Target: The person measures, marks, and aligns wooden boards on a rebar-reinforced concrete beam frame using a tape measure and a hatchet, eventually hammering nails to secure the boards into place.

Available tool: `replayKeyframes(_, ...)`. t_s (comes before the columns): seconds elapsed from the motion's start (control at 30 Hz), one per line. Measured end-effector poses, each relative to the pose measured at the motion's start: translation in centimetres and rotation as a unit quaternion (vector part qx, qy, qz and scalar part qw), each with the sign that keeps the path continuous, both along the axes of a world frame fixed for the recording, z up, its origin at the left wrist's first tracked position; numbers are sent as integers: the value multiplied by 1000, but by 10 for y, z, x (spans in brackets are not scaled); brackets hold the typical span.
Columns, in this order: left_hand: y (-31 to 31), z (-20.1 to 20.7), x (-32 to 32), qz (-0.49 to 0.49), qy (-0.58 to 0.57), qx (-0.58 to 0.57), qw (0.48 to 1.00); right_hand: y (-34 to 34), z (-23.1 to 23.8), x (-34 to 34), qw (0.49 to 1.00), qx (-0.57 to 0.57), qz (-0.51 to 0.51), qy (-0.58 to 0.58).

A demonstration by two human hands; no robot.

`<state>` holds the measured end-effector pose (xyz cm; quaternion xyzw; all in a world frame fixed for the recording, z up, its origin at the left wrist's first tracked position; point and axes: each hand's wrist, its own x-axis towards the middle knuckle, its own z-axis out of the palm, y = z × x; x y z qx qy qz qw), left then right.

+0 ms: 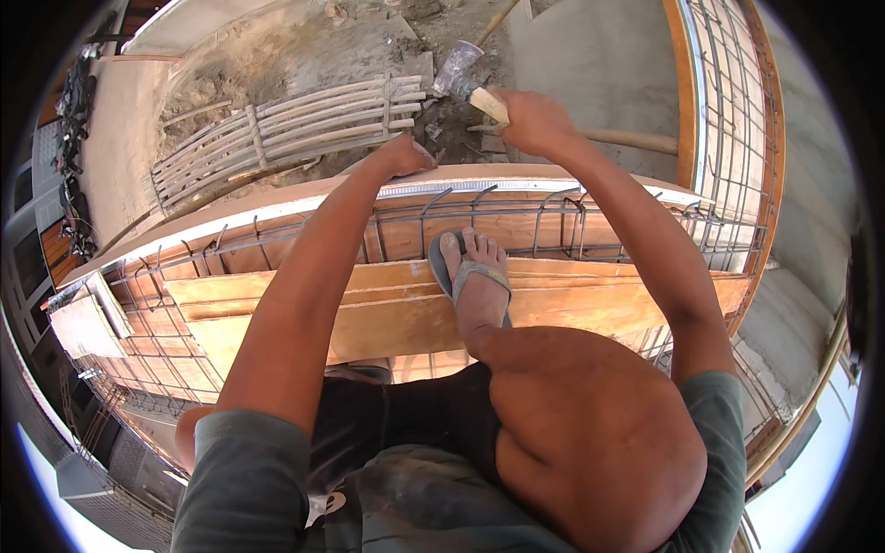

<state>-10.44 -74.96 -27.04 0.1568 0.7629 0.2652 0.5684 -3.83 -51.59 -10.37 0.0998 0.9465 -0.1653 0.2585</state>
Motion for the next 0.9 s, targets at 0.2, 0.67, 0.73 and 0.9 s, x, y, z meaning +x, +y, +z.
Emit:
replayKeyframes(0.2, 3, 7, 5, -37, 112, -55, 992, 27, 7, 14, 999, 11, -43, -23)
replayKeyframes(0.67, 12, 7, 2, -152, 120, -79, 978, 103, 43, 40, 966, -143, -195, -92)
replayKeyframes(0.73, 12, 13, 6, -127, 142, -79, 978, 91, 52, 49, 962, -181, -201, -35)
replayKeyframes(0.9, 14, 22, 8, -132, 157, -90, 975, 85, 78, 52, 900, -273, -298, -164)
